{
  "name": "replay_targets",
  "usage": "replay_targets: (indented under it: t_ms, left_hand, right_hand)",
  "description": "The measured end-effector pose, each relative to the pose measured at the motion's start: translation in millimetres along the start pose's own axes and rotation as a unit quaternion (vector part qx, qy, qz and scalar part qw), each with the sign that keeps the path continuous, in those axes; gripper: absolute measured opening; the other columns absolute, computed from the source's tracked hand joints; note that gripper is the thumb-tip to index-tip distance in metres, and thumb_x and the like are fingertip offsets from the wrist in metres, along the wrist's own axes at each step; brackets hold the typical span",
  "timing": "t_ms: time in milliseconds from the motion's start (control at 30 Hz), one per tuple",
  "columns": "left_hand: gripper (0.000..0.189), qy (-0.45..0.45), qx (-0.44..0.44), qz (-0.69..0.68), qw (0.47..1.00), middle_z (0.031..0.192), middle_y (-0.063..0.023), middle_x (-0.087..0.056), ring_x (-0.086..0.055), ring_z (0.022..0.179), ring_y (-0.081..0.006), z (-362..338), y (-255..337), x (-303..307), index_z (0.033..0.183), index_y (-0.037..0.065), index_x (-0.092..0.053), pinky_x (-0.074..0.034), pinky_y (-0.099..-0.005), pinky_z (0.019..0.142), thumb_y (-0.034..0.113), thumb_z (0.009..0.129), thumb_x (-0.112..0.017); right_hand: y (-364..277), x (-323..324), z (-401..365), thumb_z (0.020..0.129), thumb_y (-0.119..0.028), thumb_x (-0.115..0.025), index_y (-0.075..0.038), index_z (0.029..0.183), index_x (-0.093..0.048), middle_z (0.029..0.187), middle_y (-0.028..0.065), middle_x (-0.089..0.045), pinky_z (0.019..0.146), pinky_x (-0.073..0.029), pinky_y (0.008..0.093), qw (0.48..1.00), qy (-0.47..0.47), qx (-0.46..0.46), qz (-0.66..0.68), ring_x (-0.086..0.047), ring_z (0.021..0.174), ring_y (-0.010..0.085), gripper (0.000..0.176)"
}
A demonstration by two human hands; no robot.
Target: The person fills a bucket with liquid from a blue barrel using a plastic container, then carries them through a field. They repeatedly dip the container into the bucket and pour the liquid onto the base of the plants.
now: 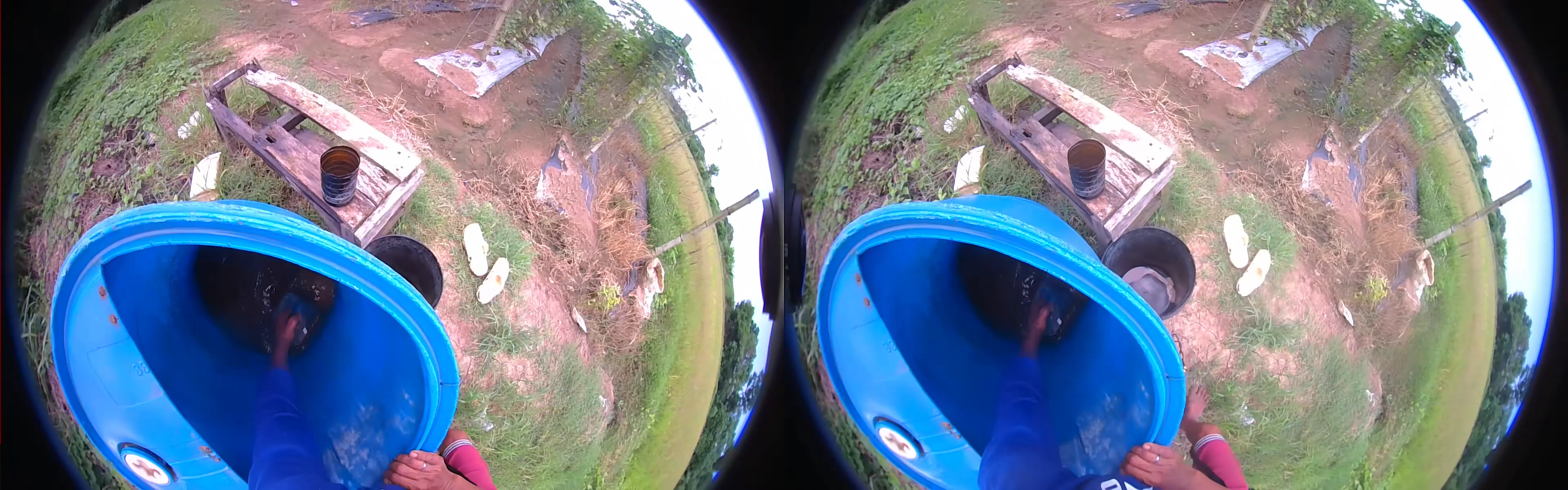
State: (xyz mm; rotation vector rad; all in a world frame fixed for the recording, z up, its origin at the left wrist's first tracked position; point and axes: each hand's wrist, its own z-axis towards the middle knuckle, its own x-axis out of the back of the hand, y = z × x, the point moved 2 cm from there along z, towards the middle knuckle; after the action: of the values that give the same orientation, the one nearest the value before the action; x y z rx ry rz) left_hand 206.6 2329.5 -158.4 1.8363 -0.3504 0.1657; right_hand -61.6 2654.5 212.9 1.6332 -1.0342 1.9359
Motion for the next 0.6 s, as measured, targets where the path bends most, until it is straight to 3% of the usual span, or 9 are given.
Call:
replay_targets:
  t_ms: [100, 167, 200, 233, 300, 400, 500, 600]
  left_hand:
    - [0.053, -0.016, 0.045, 0.124, 0.991, 0.112, -0.0212, -0.062, -0.057, 0.106, -0.0308, -18, 62, 17, 0.112, -0.003, -0.062, -0.043, -0.0396, 0.091, 0.038, 0.079, -0.061]
    - [0.054, -0.006, 0.027, 0.095, 0.995, 0.111, -0.0207, -0.063, -0.058, 0.104, -0.0300, -19, 55, 16, 0.112, -0.002, -0.062, -0.043, -0.0396, 0.090, 0.039, 0.077, -0.061]
    - [0.055, 0.004, 0.021, 0.061, 0.998, 0.109, -0.0203, -0.063, -0.059, 0.102, -0.0292, -18, 52, 15, 0.111, -0.002, -0.063, -0.044, -0.0396, 0.089, 0.040, 0.076, -0.062]
    - [0.055, 0.007, 0.015, 0.067, 0.998, 0.109, -0.0203, -0.063, -0.059, 0.102, -0.0292, -23, 76, 16, 0.111, -0.002, -0.063, -0.044, -0.0396, 0.089, 0.040, 0.076, -0.062]
    - [0.056, 0.028, 0.116, 0.024, 0.993, 0.107, -0.0205, -0.064, -0.059, 0.101, -0.0296, -51, 117, 13, 0.110, -0.001, -0.064, -0.044, -0.0403, 0.089, 0.041, 0.073, -0.062]
    - [0.045, 0.027, 0.139, 0.067, 0.988, 0.086, -0.0143, -0.065, -0.061, 0.082, -0.0273, -86, 180, 21, 0.097, 0.000, -0.065, -0.048, -0.0384, 0.074, 0.039, 0.073, -0.061]
    - [0.030, 0.052, 0.185, -0.063, 0.979, 0.063, -0.0050, -0.056, -0.054, 0.056, -0.0176, -135, 259, 20, 0.076, 0.006, -0.060, -0.044, -0.0328, 0.049, 0.035, 0.074, -0.058]
    - [0.026, 0.116, 0.193, -0.108, 0.968, 0.059, -0.0055, -0.053, -0.049, 0.048, -0.0150, -186, 322, 27, 0.074, 0.007, -0.056, -0.041, -0.0293, 0.042, 0.033, 0.077, -0.055]
  right_hand:
    - [2, 22, 21, 0.077, -0.035, -0.054, -0.019, 0.114, -0.062, 0.121, 0.0025, -0.057, 0.100, -0.034, 0.0388, 0.999, -0.009, -0.024, 0.034, -0.052, 0.116, 0.0209, 0.041]
    - [9, 57, 40, 0.083, -0.020, -0.051, -0.012, 0.090, -0.059, 0.091, 0.0010, -0.056, 0.096, -0.039, 0.0306, 0.987, 0.084, -0.066, 0.117, -0.056, 0.095, 0.0156, 0.013]
    - [7, 47, 42, 0.081, -0.022, -0.055, -0.011, 0.083, -0.054, 0.083, 0.0026, -0.049, 0.094, -0.041, 0.0333, 0.984, 0.117, -0.044, 0.128, -0.055, 0.089, 0.0168, 0.011]
    - [13, 48, 42, 0.081, -0.022, -0.055, -0.011, 0.083, -0.054, 0.083, 0.0026, -0.049, 0.094, -0.041, 0.0333, 0.983, 0.126, -0.042, 0.128, -0.055, 0.089, 0.0168, 0.011]
    - [15, 48, 35, 0.083, -0.024, -0.055, -0.010, 0.086, -0.055, 0.086, 0.0030, -0.049, 0.095, -0.040, 0.0335, 0.982, 0.116, 0.002, 0.146, -0.055, 0.091, 0.0170, 0.015]
    - [16, 40, 28, 0.080, -0.025, -0.058, -0.009, 0.087, -0.056, 0.086, 0.0039, -0.051, 0.099, -0.038, 0.0344, 0.971, 0.135, -0.001, 0.200, -0.055, 0.093, 0.0187, 0.017]
    - [23, 38, 20, 0.079, -0.024, -0.059, -0.008, 0.086, -0.058, 0.086, 0.0053, -0.052, 0.101, -0.037, 0.0364, 0.967, 0.151, 0.025, 0.205, -0.055, 0.096, 0.0200, 0.017]
    - [25, 37, 15, 0.080, -0.023, -0.058, -0.006, 0.087, -0.059, 0.086, 0.0069, -0.053, 0.101, -0.036, 0.0385, 0.947, 0.205, 0.050, 0.242, -0.055, 0.094, 0.0217, 0.019]
